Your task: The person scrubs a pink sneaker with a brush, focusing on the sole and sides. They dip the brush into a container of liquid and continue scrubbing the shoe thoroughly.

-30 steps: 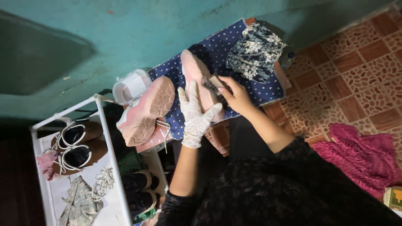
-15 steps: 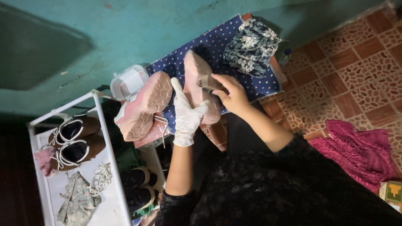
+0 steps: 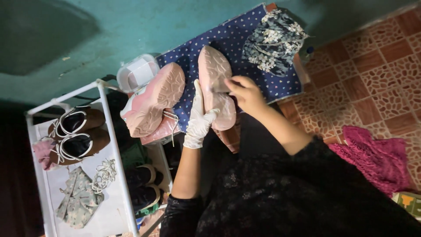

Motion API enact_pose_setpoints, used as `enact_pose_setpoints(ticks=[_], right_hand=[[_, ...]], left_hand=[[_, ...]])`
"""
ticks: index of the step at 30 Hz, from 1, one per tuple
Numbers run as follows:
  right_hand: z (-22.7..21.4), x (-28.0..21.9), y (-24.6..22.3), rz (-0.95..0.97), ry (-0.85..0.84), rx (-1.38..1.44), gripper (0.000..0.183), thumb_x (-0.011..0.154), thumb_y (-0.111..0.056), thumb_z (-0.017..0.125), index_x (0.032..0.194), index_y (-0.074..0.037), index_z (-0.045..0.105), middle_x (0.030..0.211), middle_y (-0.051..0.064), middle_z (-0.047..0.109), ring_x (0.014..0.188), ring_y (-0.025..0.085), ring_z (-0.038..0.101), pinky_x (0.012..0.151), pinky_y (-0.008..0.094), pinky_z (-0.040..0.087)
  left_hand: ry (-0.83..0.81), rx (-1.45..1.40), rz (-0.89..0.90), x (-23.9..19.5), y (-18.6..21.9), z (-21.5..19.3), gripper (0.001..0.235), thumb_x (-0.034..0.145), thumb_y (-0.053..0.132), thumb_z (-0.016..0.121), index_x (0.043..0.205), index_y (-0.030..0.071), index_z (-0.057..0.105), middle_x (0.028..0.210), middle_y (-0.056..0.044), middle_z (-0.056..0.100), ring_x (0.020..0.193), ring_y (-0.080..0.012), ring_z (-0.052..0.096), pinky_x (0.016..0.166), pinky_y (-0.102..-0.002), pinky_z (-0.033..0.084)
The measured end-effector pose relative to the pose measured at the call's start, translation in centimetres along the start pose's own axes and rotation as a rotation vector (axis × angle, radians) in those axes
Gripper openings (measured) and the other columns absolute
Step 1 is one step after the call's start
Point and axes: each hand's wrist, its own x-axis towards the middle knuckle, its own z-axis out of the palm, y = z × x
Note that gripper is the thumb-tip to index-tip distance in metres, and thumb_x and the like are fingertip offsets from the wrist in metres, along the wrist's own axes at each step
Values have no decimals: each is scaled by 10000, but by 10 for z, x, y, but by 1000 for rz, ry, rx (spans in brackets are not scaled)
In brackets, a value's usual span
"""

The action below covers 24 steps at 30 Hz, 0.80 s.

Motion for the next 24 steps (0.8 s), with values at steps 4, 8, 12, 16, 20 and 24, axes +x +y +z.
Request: enact_pose_setpoints(ticks=[4, 8, 12, 16, 20, 24], right_hand=[[0, -1, 1, 24, 13, -23, 377, 860, -53, 801, 1226, -140, 777, 1138, 136, 718, 1049, 336, 685, 962, 400, 525], [4, 15, -12, -65, 21, -31, 336, 902, -66, 762, 1225, -157, 780, 1137, 152, 691, 1040, 347, 675, 943, 413, 538], [9, 19, -3, -46, 28, -98, 441, 925, -47, 706, 1347, -174, 713, 1152, 156, 635, 1051, 354, 663, 929, 418, 555], [8, 14, -7, 33, 38, -13, 499, 896, -18, 745, 1378, -128, 682, 1150, 180, 625, 1050, 377, 655, 929, 433, 544], [3, 17, 10, 62, 146, 9, 545, 922, -16, 753, 1445, -88, 617, 1133, 190, 620, 1013, 370, 660, 887, 443, 550], [-6, 30, -23, 50, 58, 41, 462, 890, -110, 790, 1344, -113, 707, 1123, 142, 672, 983, 324, 695, 861, 396, 563]], left_hand=[[-21, 47, 21, 6, -5, 1, 1174, 727, 79, 764, 1669, 163, 69, 1653, -228, 314, 1542, -363, 270, 1280, -475, 231], [-39, 32, 34, 2, -9, -2, 1129, 772, 134, 728, 1672, 171, 48, 1696, -198, 226, 1563, -345, 210, 1292, -468, 198], [-45, 116, -1, 4, 2, 1, 1154, 763, 183, 759, 1666, 172, 41, 1660, -233, 286, 1545, -376, 250, 1293, -471, 202], [-32, 159, 8, 7, 4, 2, 1165, 751, 201, 765, 1665, 161, 44, 1630, -262, 326, 1518, -417, 299, 1279, -493, 241], [-42, 159, 0, 2, 13, 4, 1205, 720, 200, 783, 1665, 172, 37, 1639, -261, 301, 1522, -418, 292, 1270, -480, 269], [-33, 161, -2, 7, 5, 7, 1240, 697, 203, 795, 1668, 179, 25, 1638, -255, 305, 1520, -406, 301, 1270, -463, 263]])
